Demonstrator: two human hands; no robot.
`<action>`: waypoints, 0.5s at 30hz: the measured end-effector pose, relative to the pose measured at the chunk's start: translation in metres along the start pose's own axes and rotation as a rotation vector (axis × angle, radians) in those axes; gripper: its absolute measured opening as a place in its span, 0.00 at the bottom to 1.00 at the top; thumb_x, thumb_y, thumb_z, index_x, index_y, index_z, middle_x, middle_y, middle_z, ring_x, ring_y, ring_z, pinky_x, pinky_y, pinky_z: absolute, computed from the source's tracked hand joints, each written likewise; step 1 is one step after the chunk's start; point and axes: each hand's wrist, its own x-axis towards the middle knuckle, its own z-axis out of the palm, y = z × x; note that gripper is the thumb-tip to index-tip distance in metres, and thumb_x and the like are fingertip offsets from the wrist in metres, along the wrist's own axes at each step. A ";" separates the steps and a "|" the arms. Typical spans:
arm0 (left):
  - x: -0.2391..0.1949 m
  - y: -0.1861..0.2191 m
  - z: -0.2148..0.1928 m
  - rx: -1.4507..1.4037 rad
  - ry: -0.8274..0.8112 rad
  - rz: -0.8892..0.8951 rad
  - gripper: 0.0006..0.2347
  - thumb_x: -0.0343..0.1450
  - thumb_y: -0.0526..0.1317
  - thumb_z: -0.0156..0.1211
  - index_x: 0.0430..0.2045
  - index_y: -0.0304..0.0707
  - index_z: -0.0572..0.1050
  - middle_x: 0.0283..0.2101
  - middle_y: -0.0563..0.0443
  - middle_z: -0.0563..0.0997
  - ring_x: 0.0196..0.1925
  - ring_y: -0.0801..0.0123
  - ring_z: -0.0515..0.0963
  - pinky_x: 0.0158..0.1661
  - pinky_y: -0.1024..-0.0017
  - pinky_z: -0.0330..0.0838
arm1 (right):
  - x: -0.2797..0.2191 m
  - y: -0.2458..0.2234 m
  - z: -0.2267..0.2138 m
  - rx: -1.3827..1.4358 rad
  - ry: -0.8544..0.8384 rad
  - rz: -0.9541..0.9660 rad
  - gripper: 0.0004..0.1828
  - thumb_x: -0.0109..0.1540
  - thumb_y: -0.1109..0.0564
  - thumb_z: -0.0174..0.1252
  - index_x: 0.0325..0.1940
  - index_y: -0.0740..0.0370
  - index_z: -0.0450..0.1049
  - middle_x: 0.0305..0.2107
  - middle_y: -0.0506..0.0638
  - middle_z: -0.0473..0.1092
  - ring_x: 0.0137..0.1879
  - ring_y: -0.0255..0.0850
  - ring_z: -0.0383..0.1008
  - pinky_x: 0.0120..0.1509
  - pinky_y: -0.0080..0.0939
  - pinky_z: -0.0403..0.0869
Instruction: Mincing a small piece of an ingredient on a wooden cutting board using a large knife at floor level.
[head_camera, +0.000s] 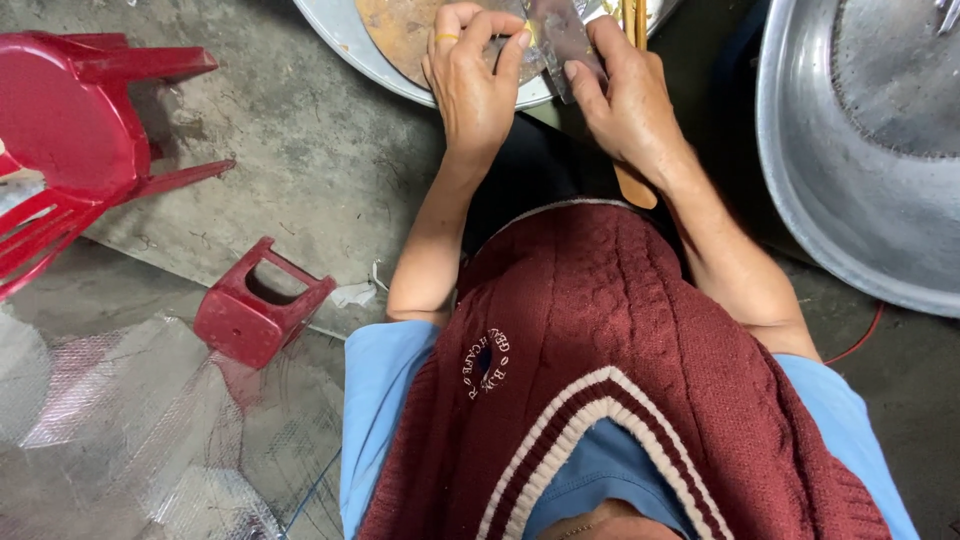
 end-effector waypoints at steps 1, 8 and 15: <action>0.000 0.001 0.000 0.000 0.005 -0.005 0.04 0.67 0.41 0.66 0.29 0.45 0.80 0.40 0.56 0.71 0.43 0.63 0.73 0.49 0.64 0.64 | 0.000 0.002 0.000 -0.017 0.004 -0.018 0.08 0.66 0.72 0.55 0.50 0.75 0.67 0.30 0.62 0.74 0.27 0.48 0.73 0.30 0.44 0.70; -0.001 -0.003 -0.002 -0.031 -0.012 0.018 0.04 0.67 0.41 0.66 0.31 0.43 0.81 0.40 0.54 0.72 0.41 0.63 0.73 0.46 0.66 0.66 | -0.003 -0.008 -0.005 0.005 0.018 0.057 0.08 0.67 0.72 0.56 0.50 0.75 0.67 0.26 0.57 0.70 0.25 0.44 0.66 0.29 0.41 0.66; 0.000 0.002 -0.003 -0.037 0.003 0.007 0.04 0.67 0.40 0.65 0.30 0.43 0.80 0.40 0.56 0.71 0.42 0.65 0.73 0.49 0.66 0.63 | -0.001 0.001 0.001 -0.010 0.010 -0.007 0.07 0.67 0.73 0.55 0.48 0.75 0.66 0.29 0.61 0.73 0.27 0.47 0.72 0.29 0.43 0.70</action>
